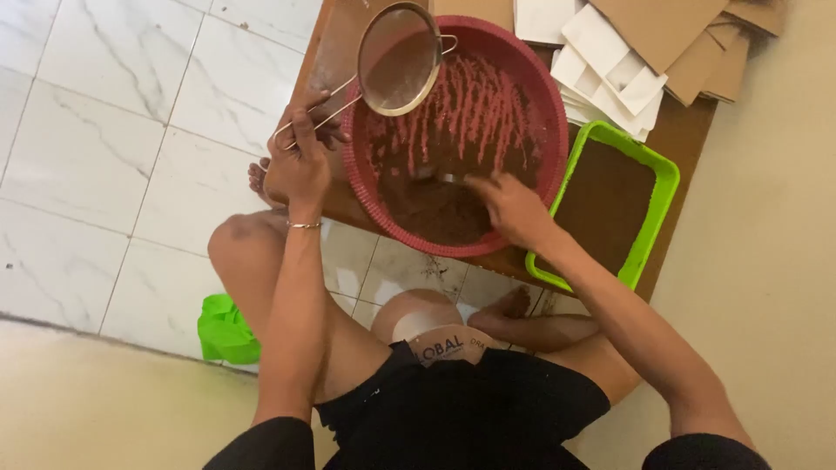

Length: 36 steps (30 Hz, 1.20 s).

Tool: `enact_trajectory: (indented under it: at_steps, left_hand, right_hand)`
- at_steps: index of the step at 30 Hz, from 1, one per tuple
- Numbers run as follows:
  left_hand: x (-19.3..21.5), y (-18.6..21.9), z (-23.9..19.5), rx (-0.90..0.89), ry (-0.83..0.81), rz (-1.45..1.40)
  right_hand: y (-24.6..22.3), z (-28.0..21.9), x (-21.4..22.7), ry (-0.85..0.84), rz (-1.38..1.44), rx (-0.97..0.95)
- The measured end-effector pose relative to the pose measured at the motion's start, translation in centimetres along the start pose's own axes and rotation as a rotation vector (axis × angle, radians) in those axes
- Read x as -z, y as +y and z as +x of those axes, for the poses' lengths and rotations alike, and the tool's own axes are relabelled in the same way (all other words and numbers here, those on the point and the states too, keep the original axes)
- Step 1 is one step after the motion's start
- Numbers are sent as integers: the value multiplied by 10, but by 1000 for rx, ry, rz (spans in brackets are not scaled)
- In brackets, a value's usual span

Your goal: The person sits on the floor and uses a spoon to scoop a brown powder from a red basin into a metal sieve. They then shake the sieve over a green rectangular tray to sift the powder, repeating this process multiple times.

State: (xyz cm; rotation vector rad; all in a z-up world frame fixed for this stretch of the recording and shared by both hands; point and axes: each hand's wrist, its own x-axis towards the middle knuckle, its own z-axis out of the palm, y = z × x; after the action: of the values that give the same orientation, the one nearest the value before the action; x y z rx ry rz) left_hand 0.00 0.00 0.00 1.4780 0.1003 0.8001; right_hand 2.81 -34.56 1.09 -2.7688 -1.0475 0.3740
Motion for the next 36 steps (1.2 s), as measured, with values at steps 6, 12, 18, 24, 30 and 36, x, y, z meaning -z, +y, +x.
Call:
enact_trajectory:
  at_steps: [6, 12, 18, 24, 30, 36]
  left_hand:
    - [-9, 9, 0, -11, 78, -10]
    - [-5, 12, 4, -16, 82, -3]
    - [0, 21, 5, 180, -10, -196]
    - [-8, 26, 2, 43, 29, 104]
    - [-13, 13, -3, 61, 27, -46]
    - [-7, 2, 3, 75, -52, -23]
  right_hand:
    - [-21, 71, 28, 180, 5, -99]
    - [-9, 117, -13, 279, -116, -20]
    - [-27, 49, -4, 20, -109, 163]
    - [-18, 20, 14, -58, 81, 52]
    - [-26, 87, 15, 190, 43, -154]
    - [-42, 107, -7, 155, -47, -57]
